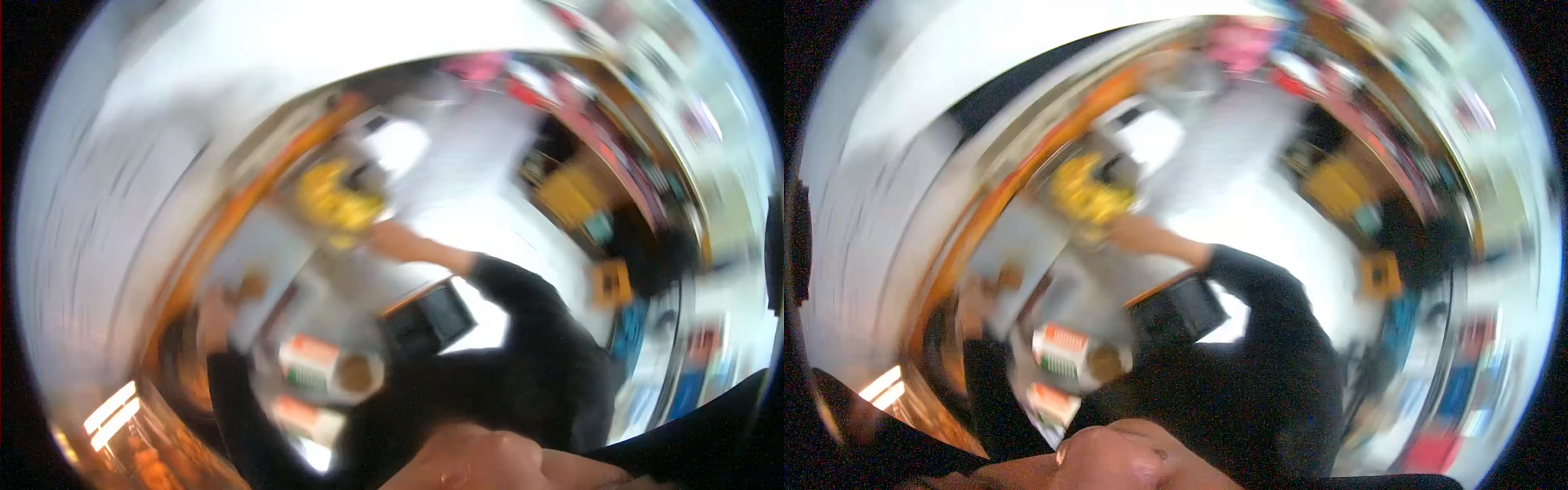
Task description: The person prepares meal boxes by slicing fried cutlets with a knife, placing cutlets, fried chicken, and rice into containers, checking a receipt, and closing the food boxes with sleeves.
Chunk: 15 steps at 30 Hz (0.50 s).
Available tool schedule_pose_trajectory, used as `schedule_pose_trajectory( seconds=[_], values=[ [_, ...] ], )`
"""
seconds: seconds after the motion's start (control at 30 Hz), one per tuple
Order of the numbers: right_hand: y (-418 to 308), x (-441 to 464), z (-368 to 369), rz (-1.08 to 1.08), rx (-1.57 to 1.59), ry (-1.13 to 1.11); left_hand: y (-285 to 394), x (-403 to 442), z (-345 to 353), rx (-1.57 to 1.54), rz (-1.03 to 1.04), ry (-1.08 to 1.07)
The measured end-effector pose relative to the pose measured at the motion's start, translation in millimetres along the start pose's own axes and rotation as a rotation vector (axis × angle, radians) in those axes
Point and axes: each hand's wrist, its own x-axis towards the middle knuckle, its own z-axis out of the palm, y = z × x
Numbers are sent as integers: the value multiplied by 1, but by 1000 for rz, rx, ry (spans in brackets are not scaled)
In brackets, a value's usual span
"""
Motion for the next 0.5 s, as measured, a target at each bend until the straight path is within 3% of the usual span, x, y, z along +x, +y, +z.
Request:
schedule_pose_trajectory(
  seconds=[0.03,0.07,0.1,0.2,0.5],
  values=[
    [-2,3,7,-53,19,218,8,0,0,-71,48,73],
    [-7,5,-2,-181,11,298,31,18,5,-128,100,102],
    [-12,9,-17,-198,-159,82,48,29,9,-179,127,116],
    [-55,-12,-57,205,236,197,91,39,17,-239,144,74],
    [-63,-51,-54,322,371,320,121,42,22,-244,150,-38]
  ],
)
